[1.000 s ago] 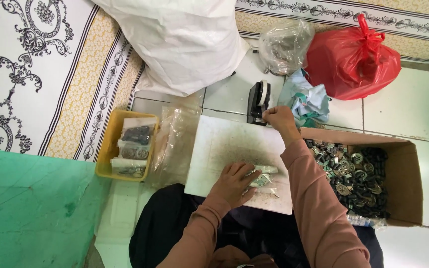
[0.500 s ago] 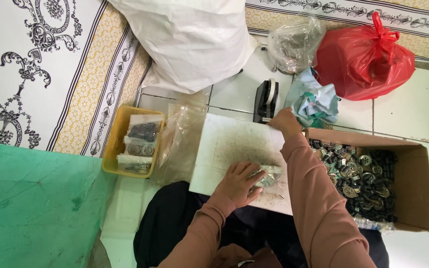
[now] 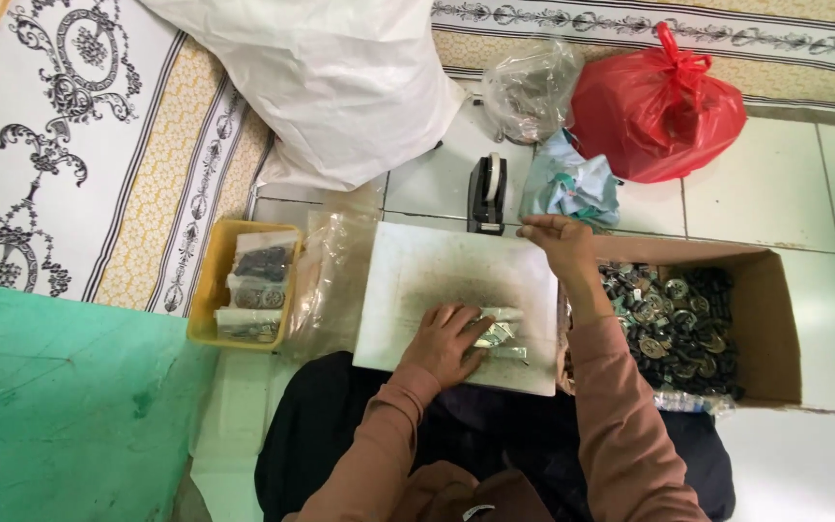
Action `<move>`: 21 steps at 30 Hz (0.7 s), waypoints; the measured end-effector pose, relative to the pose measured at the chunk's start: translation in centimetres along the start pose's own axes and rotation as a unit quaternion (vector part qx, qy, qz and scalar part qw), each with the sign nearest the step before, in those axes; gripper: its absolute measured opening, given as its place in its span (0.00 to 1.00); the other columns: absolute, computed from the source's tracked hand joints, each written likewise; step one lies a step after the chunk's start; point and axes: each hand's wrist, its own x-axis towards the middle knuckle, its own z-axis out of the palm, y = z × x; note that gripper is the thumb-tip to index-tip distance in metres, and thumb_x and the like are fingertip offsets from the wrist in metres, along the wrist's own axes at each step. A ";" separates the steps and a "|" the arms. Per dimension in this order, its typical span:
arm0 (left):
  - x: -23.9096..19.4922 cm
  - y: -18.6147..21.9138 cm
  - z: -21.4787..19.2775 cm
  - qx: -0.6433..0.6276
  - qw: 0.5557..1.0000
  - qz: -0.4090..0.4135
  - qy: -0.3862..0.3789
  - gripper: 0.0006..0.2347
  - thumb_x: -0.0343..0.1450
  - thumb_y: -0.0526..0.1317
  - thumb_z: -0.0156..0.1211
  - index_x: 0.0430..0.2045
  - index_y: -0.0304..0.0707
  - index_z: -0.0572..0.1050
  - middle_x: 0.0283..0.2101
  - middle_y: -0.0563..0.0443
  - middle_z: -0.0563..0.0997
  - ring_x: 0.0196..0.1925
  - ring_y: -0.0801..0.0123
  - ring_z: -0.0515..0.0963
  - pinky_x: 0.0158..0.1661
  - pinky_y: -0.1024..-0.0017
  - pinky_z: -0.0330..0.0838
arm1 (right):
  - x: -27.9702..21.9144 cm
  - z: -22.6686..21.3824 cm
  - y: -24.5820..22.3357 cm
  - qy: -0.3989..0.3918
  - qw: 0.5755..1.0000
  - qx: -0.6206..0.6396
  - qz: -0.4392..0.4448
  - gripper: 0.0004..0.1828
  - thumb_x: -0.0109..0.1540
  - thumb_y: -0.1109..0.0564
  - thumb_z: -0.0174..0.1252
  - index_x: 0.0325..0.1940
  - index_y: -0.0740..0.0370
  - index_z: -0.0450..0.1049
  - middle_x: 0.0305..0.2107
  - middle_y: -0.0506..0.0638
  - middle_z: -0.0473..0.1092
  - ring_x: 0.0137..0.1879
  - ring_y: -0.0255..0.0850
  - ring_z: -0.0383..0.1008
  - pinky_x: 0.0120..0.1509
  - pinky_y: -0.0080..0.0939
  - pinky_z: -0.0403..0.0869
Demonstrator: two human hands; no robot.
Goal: Sorting small metal components from a cardboard box and placing them into small plastic bags.
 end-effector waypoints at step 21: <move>-0.1 0.5 -0.3 0.089 0.995 0.009 0.040 0.14 0.76 0.52 0.48 0.54 0.58 0.72 0.54 0.59 0.69 0.62 0.67 0.64 0.62 0.59 0.55 | -15.0 -0.6 0.8 -0.079 0.987 0.121 -0.064 0.21 0.69 0.62 0.55 0.67 0.64 0.72 0.42 0.59 0.80 0.51 0.40 0.74 0.63 0.41 0.70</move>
